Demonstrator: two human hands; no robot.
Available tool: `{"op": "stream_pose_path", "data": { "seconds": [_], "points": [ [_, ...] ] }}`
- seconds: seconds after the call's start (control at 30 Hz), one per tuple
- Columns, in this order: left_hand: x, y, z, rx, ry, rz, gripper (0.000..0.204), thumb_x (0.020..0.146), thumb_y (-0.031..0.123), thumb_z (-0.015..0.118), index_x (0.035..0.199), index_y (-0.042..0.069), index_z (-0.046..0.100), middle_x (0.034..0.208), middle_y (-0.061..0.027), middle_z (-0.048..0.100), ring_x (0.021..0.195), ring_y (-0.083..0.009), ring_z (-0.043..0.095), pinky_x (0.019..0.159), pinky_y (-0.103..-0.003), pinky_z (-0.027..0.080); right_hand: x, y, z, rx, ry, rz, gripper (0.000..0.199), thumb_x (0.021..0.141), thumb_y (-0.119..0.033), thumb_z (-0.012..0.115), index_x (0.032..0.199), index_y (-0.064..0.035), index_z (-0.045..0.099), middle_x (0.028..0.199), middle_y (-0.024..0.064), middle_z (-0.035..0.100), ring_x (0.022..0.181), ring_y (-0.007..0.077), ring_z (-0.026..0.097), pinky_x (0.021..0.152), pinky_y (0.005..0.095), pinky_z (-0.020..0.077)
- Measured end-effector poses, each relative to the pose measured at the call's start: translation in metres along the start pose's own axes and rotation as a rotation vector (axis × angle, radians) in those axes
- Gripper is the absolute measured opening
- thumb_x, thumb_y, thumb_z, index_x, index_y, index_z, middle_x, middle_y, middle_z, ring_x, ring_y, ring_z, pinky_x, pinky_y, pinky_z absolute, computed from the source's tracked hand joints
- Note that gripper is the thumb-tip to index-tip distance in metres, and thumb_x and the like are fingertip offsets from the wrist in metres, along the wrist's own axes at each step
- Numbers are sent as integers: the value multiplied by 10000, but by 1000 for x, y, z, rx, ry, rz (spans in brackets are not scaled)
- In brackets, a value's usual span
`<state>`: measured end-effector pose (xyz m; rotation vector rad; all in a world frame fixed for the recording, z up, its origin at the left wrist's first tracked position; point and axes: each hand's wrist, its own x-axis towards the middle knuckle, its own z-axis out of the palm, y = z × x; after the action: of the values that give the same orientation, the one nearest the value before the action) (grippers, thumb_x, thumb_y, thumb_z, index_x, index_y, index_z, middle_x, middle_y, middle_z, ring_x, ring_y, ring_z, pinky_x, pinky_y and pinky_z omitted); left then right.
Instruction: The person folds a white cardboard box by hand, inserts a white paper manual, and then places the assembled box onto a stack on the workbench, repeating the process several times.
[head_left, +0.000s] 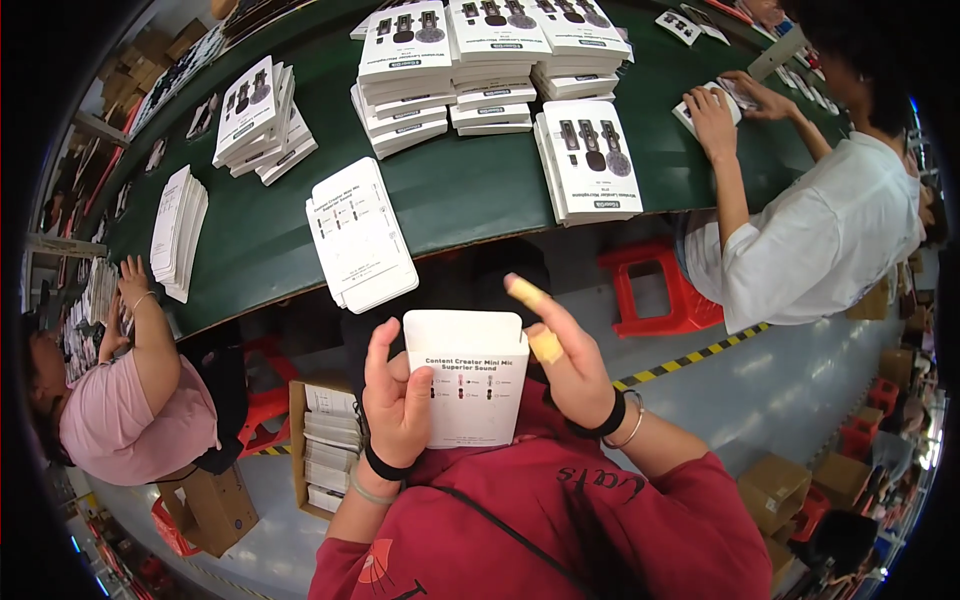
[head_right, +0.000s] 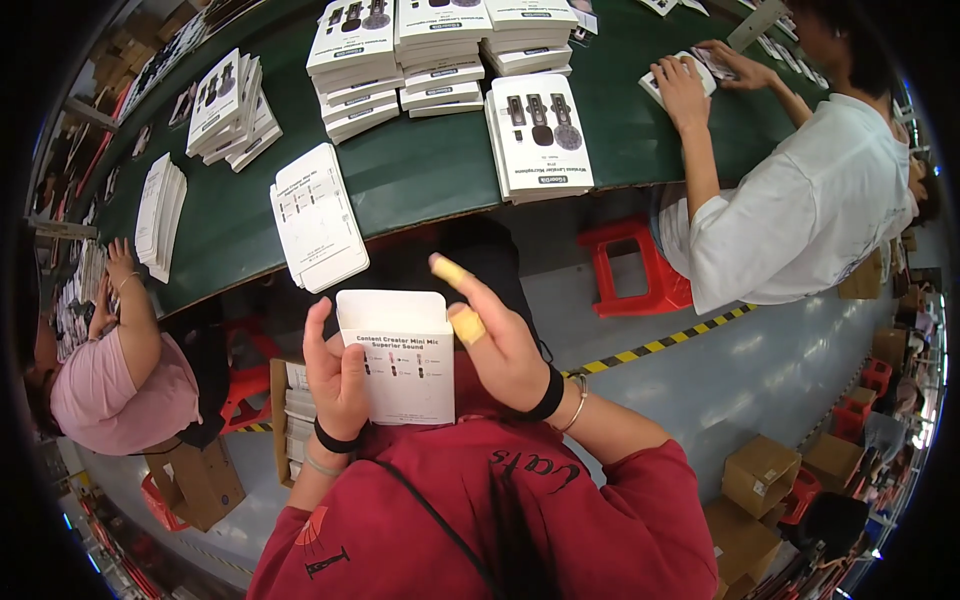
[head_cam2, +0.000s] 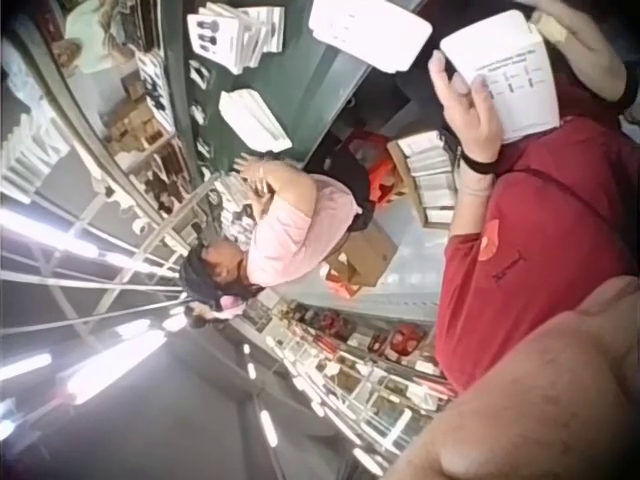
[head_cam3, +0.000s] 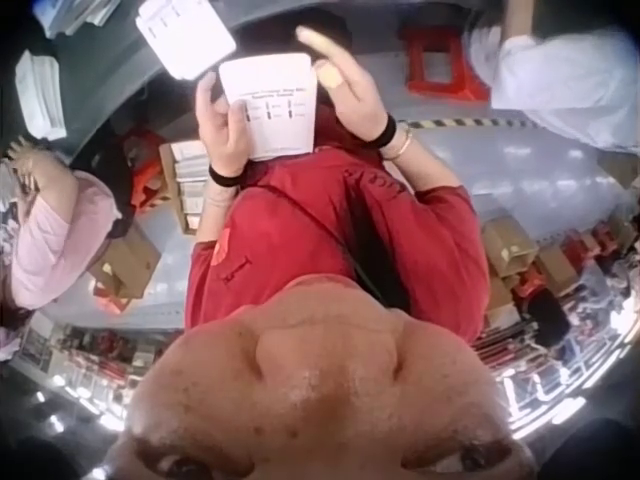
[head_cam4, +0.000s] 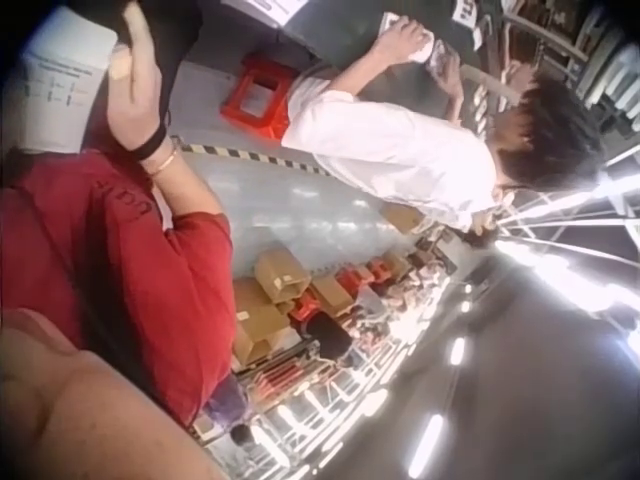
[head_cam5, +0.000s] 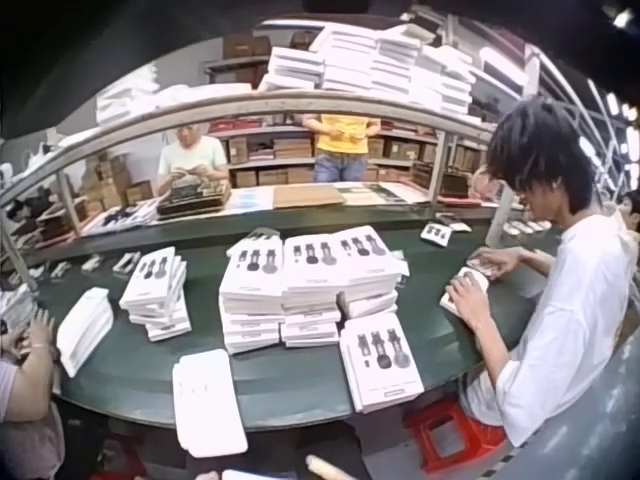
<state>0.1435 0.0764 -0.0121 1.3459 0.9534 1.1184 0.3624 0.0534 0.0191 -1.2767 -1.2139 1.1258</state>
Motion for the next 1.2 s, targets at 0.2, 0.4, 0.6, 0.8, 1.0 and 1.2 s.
{"op": "stream_pose_path", "data": {
  "seconds": [0.2, 0.4, 0.6, 0.8, 1.0, 1.2],
  "points": [
    [-1, -4, -16, 266, -124, 113, 387, 1019, 46, 545, 1381, -40, 438, 1080, -85, 669, 860, -93, 617, 816, -231, 478, 27, 9, 1, 779, -328, 456, 415, 1016, -94, 550, 1410, 32, 518, 1256, 129, 668, 1023, 136, 681, 908, 280, 532],
    [-8, -9, -4, 86, 8, 101, 299, 1011, 37, 564, 1294, -35, 499, 1077, -84, 664, 841, -88, 610, 797, -227, 487, 31, -8, -3, 21, -430, -31, 360, 988, -77, 590, 1338, 9, 605, 1261, 148, 686, 1013, 189, 711, 892, 290, 555],
    [-3, 6, 2, -202, 73, -37, 272, 994, 43, 606, 1247, -36, 547, 1030, -82, 677, 839, -88, 621, 763, -218, 500, 33, -7, -4, -146, -501, -333, 323, 970, -116, 617, 1281, -36, 653, 1125, 201, 709, 945, 323, 713, 804, 346, 569],
    [19, 25, -27, 359, -199, 106, 352, 962, 26, 636, 1292, -36, 531, 939, -54, 691, 795, -71, 633, 670, -206, 496, 27, -21, 2, -256, -416, -222, 321, 971, -119, 638, 1279, -35, 664, 1066, 161, 735, 813, 262, 726, 739, 322, 572],
    [47, 45, -35, 271, -412, -105, 252, 975, 40, 570, 1221, -9, 548, 809, 0, 630, 674, -24, 533, 620, -183, 419, 34, -26, -2, -150, -528, -57, 294, 997, -138, 589, 1259, -28, 664, 1010, 174, 730, 857, 269, 723, 760, 317, 560],
    [43, 31, -31, 1, -364, -294, 55, 987, 59, 563, 1005, 43, 513, 805, 56, 524, 694, 7, 439, 593, -177, 343, 33, -19, 2, -17, -521, 72, 280, 1022, -147, 540, 1233, -15, 667, 996, 148, 729, 870, 211, 710, 788, 303, 545]
  ]
}}
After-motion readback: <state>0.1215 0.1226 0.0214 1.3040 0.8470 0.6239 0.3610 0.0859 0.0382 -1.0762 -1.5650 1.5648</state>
